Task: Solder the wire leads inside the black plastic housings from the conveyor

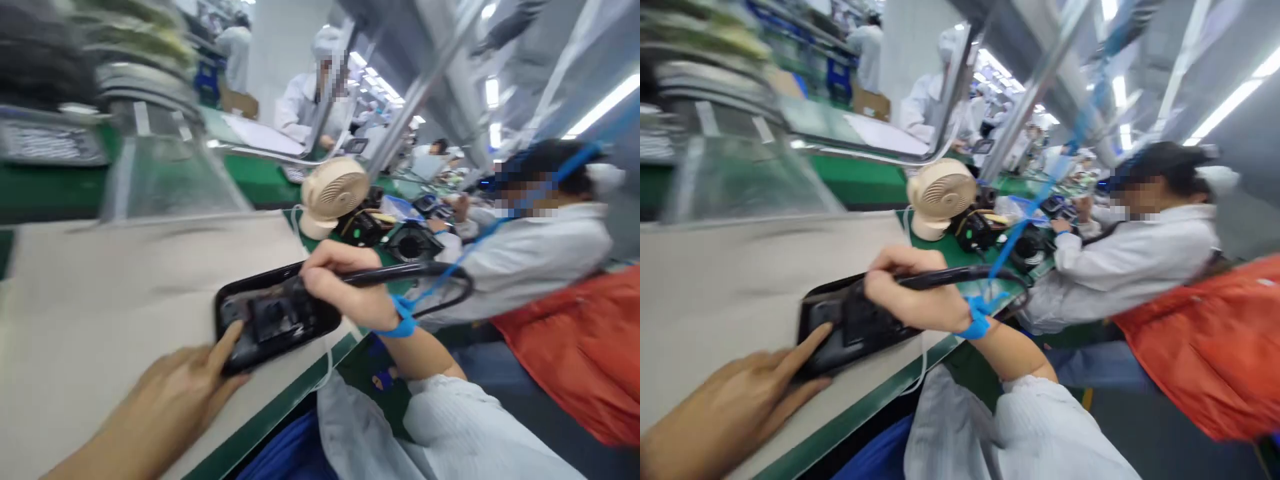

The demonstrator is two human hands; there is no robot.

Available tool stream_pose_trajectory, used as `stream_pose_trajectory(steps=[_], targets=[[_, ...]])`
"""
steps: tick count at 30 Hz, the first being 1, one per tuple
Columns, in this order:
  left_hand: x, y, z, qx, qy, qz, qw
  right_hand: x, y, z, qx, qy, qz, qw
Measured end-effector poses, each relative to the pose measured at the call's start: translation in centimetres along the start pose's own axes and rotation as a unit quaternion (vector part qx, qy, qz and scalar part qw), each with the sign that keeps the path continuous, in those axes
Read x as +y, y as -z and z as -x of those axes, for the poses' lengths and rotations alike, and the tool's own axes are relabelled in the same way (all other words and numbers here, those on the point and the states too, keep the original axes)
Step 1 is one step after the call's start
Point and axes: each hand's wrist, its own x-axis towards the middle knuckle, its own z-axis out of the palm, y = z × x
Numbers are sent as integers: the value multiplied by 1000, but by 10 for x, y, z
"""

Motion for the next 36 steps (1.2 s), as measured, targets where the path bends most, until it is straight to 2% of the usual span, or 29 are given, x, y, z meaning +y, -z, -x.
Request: stream_pose_trajectory(steps=[2,3,6,8,16,23,30,36], targets=[[9,11,-2,52,-43,-66,996,8,-6,5,4,-2,9,1000],[12,15,-2,58,-55,-90,993,13,-8,7,21,4,50,999],[17,21,1,40,-75,-121,989,24,-15,9,32,18,115,993],[19,23,4,33,-81,-124,988,27,-18,8,16,22,126,992],[21,22,4,14,-38,-111,993,27,-23,-3,-48,13,173,984],[21,20,2,-26,-3,-83,996,30,-24,-5,-64,-6,168,984],[20,22,1,-8,-2,-56,998,30,-26,-11,-84,-34,153,984],[20,22,-1,-3,5,-50,999,29,-23,-10,-97,-79,194,973]])
